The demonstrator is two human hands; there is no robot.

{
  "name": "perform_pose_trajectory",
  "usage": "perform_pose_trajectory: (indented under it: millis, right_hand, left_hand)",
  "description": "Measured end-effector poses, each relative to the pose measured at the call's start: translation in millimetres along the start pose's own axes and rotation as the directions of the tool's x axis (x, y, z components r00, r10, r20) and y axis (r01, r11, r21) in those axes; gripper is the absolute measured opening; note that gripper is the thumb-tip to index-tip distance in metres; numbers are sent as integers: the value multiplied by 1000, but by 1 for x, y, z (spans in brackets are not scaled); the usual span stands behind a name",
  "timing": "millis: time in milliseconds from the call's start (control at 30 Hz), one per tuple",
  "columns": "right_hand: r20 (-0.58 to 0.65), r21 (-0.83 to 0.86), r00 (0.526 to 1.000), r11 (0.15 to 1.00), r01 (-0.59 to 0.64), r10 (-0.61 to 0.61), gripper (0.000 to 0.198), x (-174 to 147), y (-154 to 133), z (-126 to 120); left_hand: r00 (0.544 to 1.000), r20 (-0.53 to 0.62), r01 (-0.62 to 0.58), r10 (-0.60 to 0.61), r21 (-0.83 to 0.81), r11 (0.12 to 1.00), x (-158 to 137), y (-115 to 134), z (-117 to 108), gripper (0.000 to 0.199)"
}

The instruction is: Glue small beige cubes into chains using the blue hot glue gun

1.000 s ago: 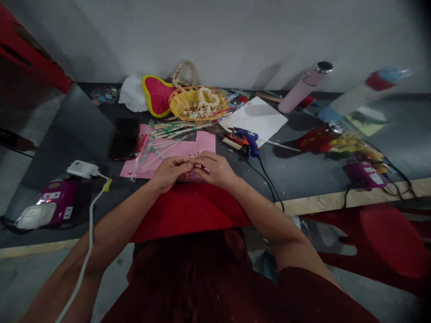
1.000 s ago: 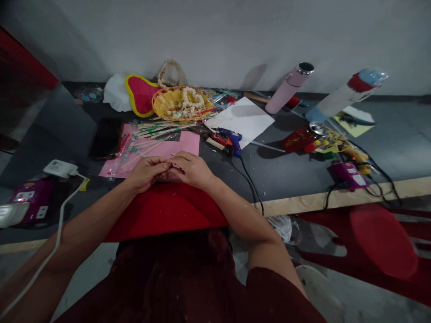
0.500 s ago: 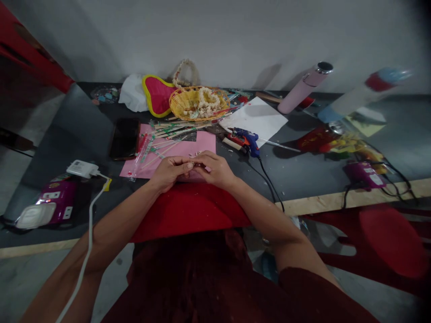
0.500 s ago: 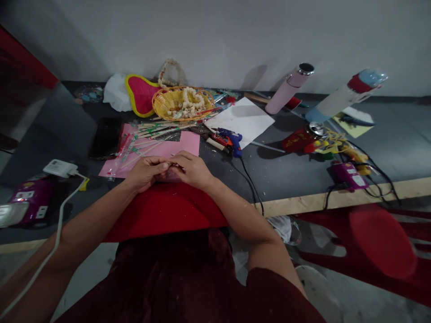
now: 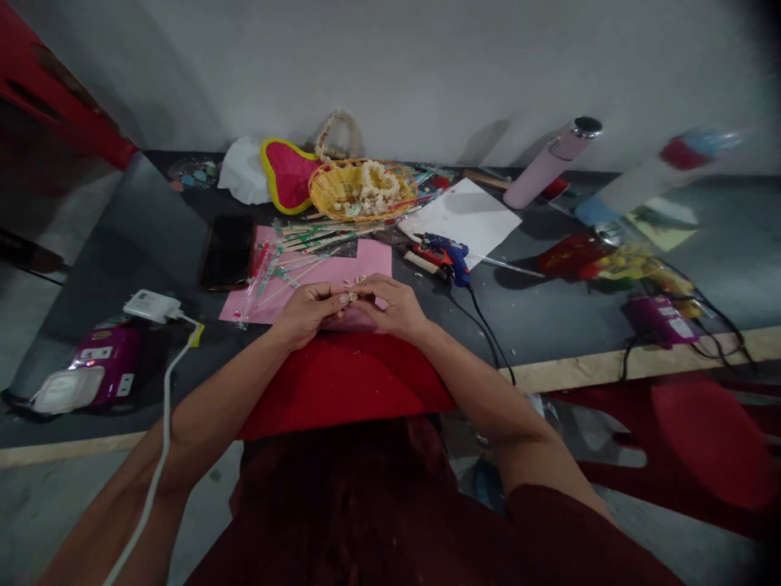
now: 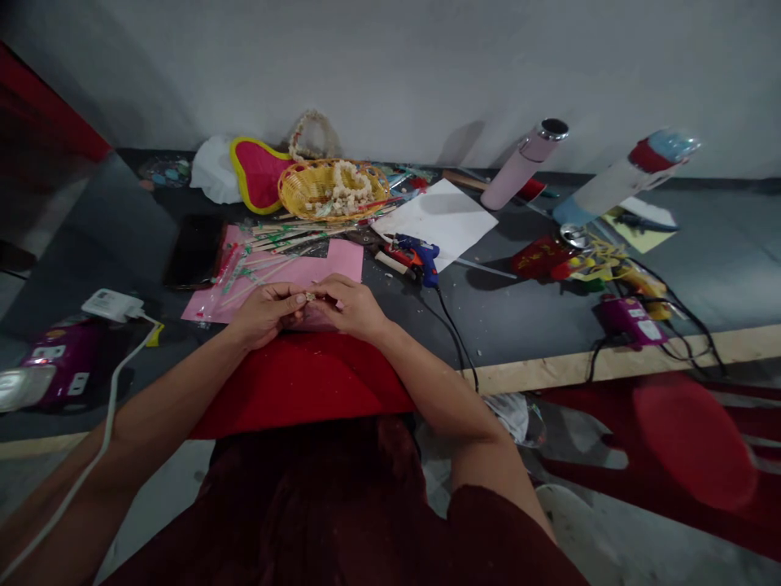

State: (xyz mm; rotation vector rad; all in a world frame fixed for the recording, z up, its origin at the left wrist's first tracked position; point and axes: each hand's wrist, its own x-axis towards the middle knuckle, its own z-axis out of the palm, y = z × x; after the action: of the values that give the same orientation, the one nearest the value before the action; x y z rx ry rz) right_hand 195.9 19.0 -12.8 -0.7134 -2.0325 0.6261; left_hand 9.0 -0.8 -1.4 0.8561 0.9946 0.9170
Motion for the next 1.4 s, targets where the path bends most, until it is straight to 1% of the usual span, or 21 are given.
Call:
perform_pose_trajectory:
  millis: [33,100,167,233,333,400,500,600,667,733,800,900,933,1000,1100,1167,1233,1333,1400]
  right_hand:
    - [-8,22,1000,1000,-22,22,17,0,-1,0]
    - [-30,74,994,992,-104,107,19,0,-3,-1]
    - [-52,143,974,967,-213,222,23,0,-3,-1]
    - [-59,230,948,928,-292,313,28,0,-1,0]
    - [-53,334,930,884,-326,363,32,0,2,0]
    - [-41,345,928,876,-335,371,31,-1,0,-1]
    - [-21,294,933,895,-337,358,26,0,-6,-4]
    - [0,200,955,936,-289,295,22,8,-14,-4]
    - [42,134,970,961,-242,238,19,22,-19,-2]
    - [91,61,978,980,-192,186,18,45,-22,-1]
    - [87,-45,987,990,-131,134,18,73,-18,-3]
    - [15,-257,997,964,-63,69,18,118,3,-10]
    - [4,-321,997,944,-75,80,19,132,14,-13]
    - [-5,-435,991,892,-125,137,23,157,36,-19]
    - [35,-570,965,798,-196,262,27,180,64,-26]
    - [38,-604,952,766,-221,305,29,185,72,-30]
    - [17,-595,953,769,-233,302,29,181,71,-37]
    - [-38,-502,964,829,-247,265,24,159,54,-53]
    - [-94,-368,955,881,-297,283,22,133,38,-64]
  left_hand:
    - [1000,-2,-2,2,-3,1000,0,0,0,40]
    - [1000,-9,-7,7,-9,1000,0,0,-1,41]
    - [1000,-11,-8,8,-18,1000,-1,1,-2,42]
    - [1000,-14,-7,6,-48,999,0,2,-2,41]
    - [1000,-23,-15,13,-107,994,1,4,-3,39]
    - [999,-24,-29,26,-134,991,1,5,-3,40]
    - [999,-7,-52,51,-166,985,1,6,-4,42]
    - [997,13,-72,76,-194,978,2,6,-5,41]
    - [996,15,-85,91,-214,973,2,5,-7,41]
    - [995,17,-97,103,-234,967,4,4,-8,42]
    - [994,24,-97,107,-249,964,5,3,-10,42]
    - [995,31,-87,98,-265,960,5,2,-12,42]
    - [995,34,-82,94,-270,959,5,2,-13,43]
    - [995,46,-71,86,-277,958,4,2,-14,44]
    - [995,59,-57,76,-283,957,4,3,-15,47]
    - [996,61,-47,67,-283,958,4,3,-16,46]
    - [997,55,-43,61,-281,959,4,4,-16,46]
    - [998,36,-45,57,-266,963,5,4,-16,45]
    - [998,22,-53,60,-246,968,5,5,-16,43]
